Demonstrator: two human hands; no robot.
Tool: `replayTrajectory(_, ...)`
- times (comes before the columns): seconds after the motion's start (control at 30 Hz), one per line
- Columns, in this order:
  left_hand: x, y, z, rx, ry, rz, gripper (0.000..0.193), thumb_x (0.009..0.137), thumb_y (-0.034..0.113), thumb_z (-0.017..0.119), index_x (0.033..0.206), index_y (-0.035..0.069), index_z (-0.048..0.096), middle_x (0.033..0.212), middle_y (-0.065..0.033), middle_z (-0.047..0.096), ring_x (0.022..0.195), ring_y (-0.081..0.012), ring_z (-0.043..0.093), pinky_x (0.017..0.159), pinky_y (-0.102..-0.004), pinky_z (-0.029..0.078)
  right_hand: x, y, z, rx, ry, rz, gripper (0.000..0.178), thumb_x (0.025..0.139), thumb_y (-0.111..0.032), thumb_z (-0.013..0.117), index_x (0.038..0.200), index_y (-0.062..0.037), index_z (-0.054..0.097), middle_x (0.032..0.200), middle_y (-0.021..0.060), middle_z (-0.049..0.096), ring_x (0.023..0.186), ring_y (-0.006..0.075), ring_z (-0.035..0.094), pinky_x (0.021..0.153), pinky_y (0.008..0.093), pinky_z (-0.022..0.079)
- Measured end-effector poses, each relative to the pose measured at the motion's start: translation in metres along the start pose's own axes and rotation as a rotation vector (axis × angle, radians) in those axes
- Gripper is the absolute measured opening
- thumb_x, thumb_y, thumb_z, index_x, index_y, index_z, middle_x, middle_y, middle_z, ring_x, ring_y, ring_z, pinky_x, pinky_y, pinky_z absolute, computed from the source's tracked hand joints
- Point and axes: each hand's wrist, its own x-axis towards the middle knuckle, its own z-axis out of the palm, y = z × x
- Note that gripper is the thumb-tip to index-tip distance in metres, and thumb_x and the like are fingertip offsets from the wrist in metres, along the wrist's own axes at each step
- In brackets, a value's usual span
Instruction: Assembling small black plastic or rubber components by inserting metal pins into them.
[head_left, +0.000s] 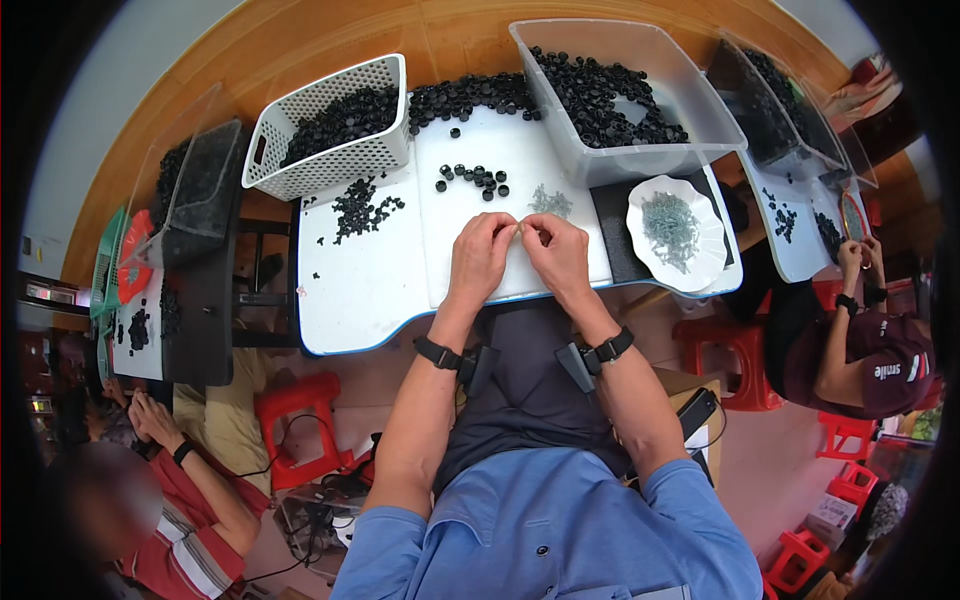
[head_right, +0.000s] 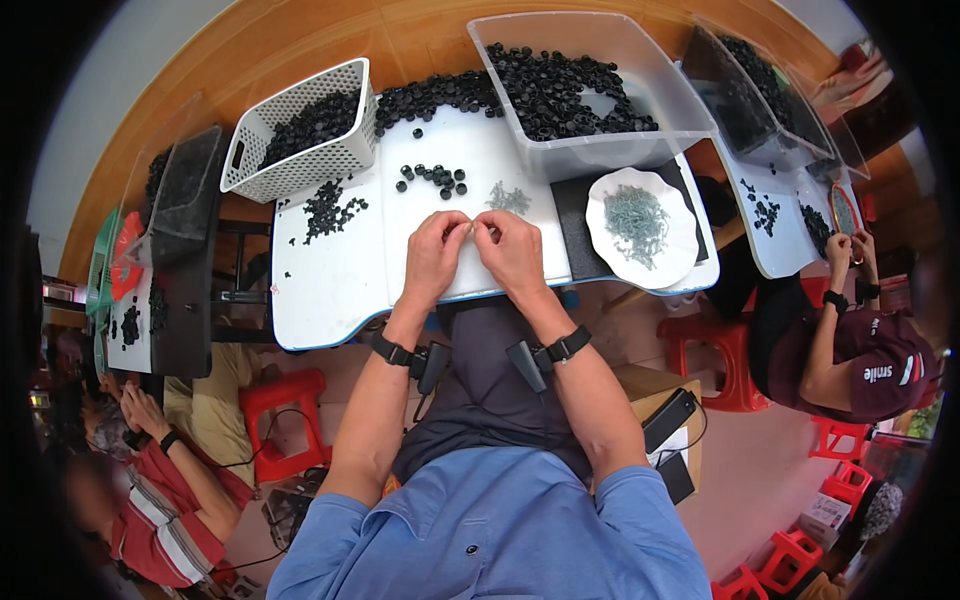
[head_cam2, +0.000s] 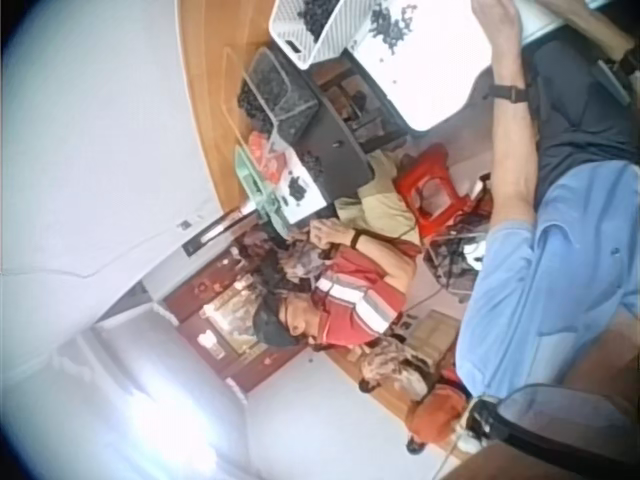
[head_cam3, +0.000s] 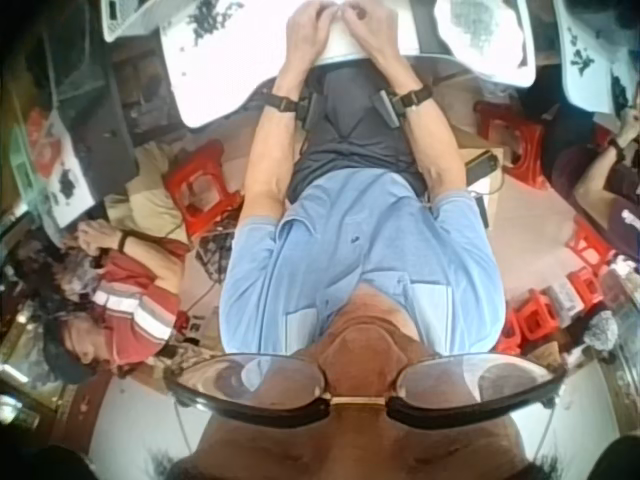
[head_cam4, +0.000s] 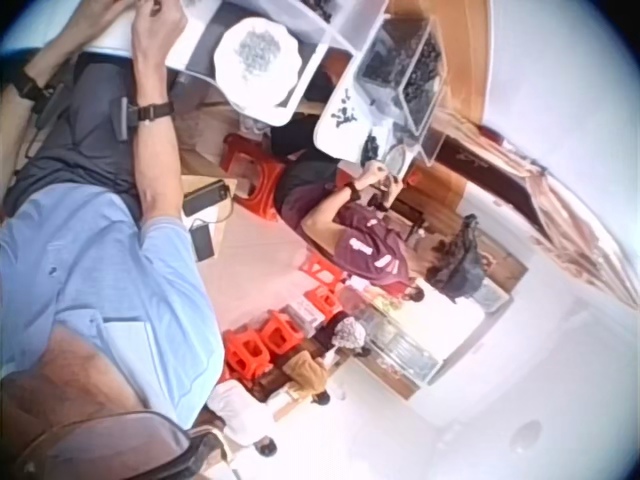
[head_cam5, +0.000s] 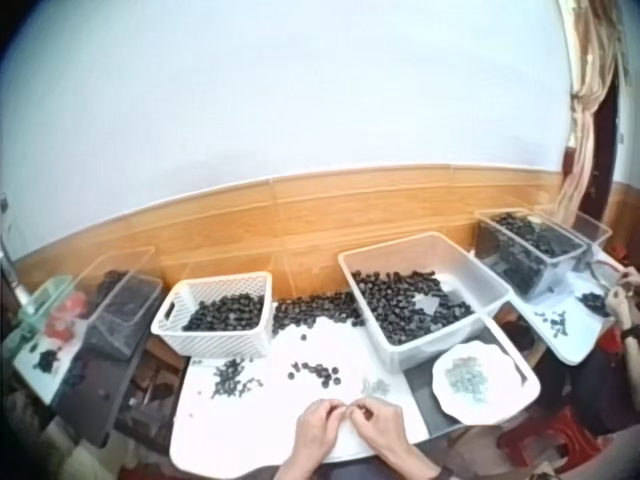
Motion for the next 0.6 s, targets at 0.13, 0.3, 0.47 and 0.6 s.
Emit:
replayTrajectory(0.13, 0.001, -0.003, 0.001, -0.075, 0.084, -0.110, 0.014, 0.098, 0.011, 0.068, 0.104, -0.002, 0.070, 0.092, -0.0120, 0.073, 0.077, -0.0197, 0.068, 0.072, -0.0327, 0.055, -0.002, -0.001, 0.004, -0.044, 0.031, -0.094, 0.013, 0.088, -0.010, 0.071, 0.094, -0.0005, 0.076, 0.081, 0.0151, 0.074, 0.064, 0.0243, 0.069, 0.063, 0.0343, 0.055)
replayTrajectory(0.3, 0.005, -0.003, 0.004, -0.057, 0.129, -0.072, 0.012, 0.096, 0.011, 0.069, 0.101, -0.001, 0.069, 0.092, -0.0144, 0.070, 0.078, -0.0301, 0.068, 0.072, -0.0391, 0.054, 0.001, 0.005, 0.002, 0.072, 0.056, 0.030, 0.010, 0.087, -0.007, 0.072, 0.094, -0.0011, 0.075, 0.081, 0.0123, 0.074, 0.062, 0.0177, 0.068, 0.059, 0.0312, 0.053)
replayTrajectory(0.47, 0.003, 0.004, 0.001, -0.054, 0.069, -0.149, 0.009, 0.092, 0.008, 0.073, 0.097, 0.001, 0.072, 0.090, -0.0129, 0.069, 0.082, -0.0290, 0.067, 0.075, -0.0391, 0.054, 0.000, 0.004, -0.003, 0.048, 0.065, 0.021, 0.008, 0.087, -0.006, 0.072, 0.092, -0.0007, 0.074, 0.079, 0.0109, 0.072, 0.060, 0.0158, 0.065, 0.058, 0.0304, 0.051)
replayTrajectory(0.6, 0.001, -0.004, 0.001, 0.070, 0.070, 0.022, 0.010, 0.086, 0.005, 0.075, 0.096, 0.002, 0.073, 0.093, -0.0120, 0.067, 0.090, -0.0306, 0.065, 0.080, -0.0407, 0.053, -0.001, -0.003, -0.001, 0.037, 0.074, -0.002, 0.007, 0.087, -0.006, 0.072, 0.091, -0.0002, 0.073, 0.078, 0.0109, 0.071, 0.060, 0.0161, 0.064, 0.059, 0.0310, 0.051)
